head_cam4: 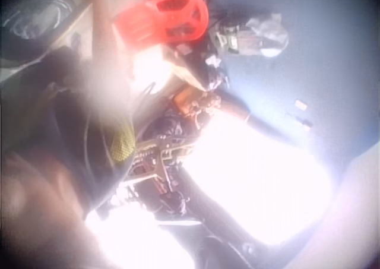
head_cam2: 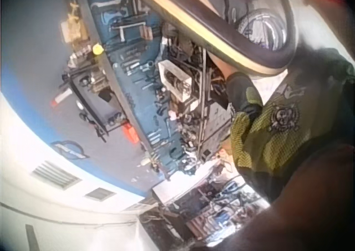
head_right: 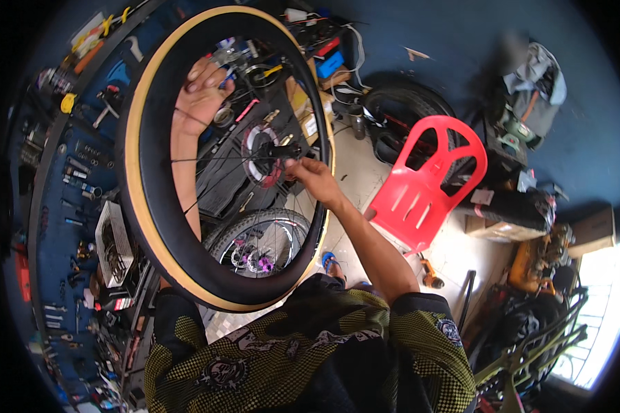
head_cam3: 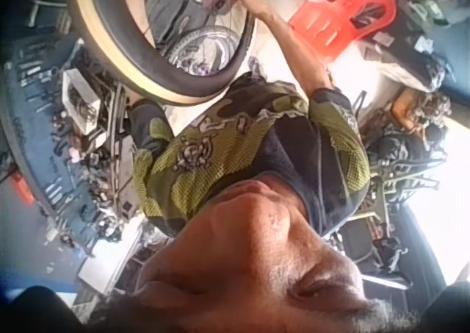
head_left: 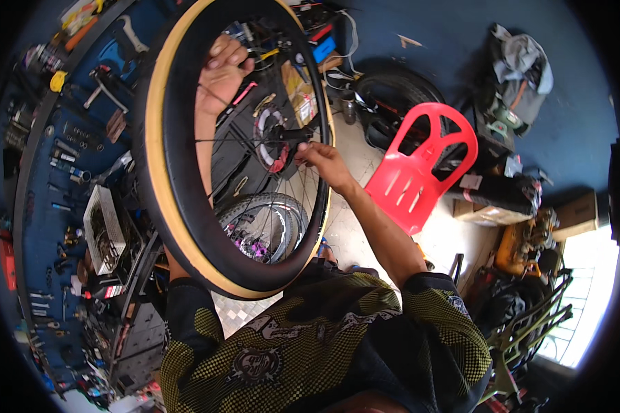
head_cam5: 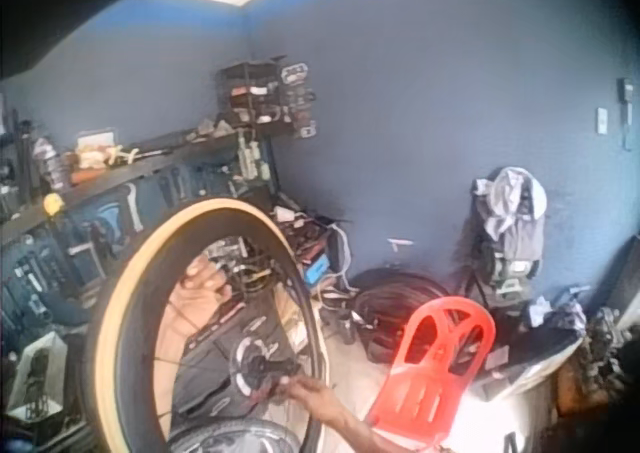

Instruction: The person installs a bicycle tire onto a wheel rim by hand, seating the bead around the rim. They then apply sealant from a bottle into the tire through the valve stem and rotate the wheel to distribute the sealant.

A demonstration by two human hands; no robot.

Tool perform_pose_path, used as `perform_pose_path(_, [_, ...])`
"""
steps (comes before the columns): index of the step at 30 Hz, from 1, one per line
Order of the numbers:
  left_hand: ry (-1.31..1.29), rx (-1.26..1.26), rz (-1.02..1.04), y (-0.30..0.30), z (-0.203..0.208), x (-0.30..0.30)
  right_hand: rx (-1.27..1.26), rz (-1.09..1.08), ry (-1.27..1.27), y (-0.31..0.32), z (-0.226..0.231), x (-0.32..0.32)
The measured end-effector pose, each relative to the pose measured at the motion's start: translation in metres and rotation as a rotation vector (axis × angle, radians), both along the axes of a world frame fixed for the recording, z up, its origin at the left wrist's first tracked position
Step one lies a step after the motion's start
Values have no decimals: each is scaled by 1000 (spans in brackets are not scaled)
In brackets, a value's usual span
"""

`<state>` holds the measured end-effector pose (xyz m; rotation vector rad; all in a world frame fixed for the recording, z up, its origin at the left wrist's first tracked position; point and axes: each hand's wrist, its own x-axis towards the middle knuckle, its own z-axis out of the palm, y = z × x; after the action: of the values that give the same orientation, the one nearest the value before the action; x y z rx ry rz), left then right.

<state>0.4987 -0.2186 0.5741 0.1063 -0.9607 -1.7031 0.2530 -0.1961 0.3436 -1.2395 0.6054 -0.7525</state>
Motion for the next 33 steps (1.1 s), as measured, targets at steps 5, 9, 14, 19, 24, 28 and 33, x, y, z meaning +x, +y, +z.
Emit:
perform_pose_path(5, [-113,-29,70,-19,8,34,382,152,-338,-24,1,41])
perform_pose_path(9, [-183,-6,110,-40,-1,46,519,111,-366,-39,-4,68])
perform_pose_path(14, [-284,1,212,-56,-49,90,605,54,-376,-62,-26,82])
perform_pose_path(19, [-467,310,889,88,-101,169,738,123,-448,-87,-43,106])
perform_pose_path(24, [-734,600,1298,225,-131,121,747,206,-454,-121,-66,115])
perform_pose_path(28, [-1156,441,1492,191,-91,21,751,271,-495,-132,-69,120])
perform_pose_path(33, [-1388,606,2099,142,-69,-28,834,354,-464,-123,-77,131])
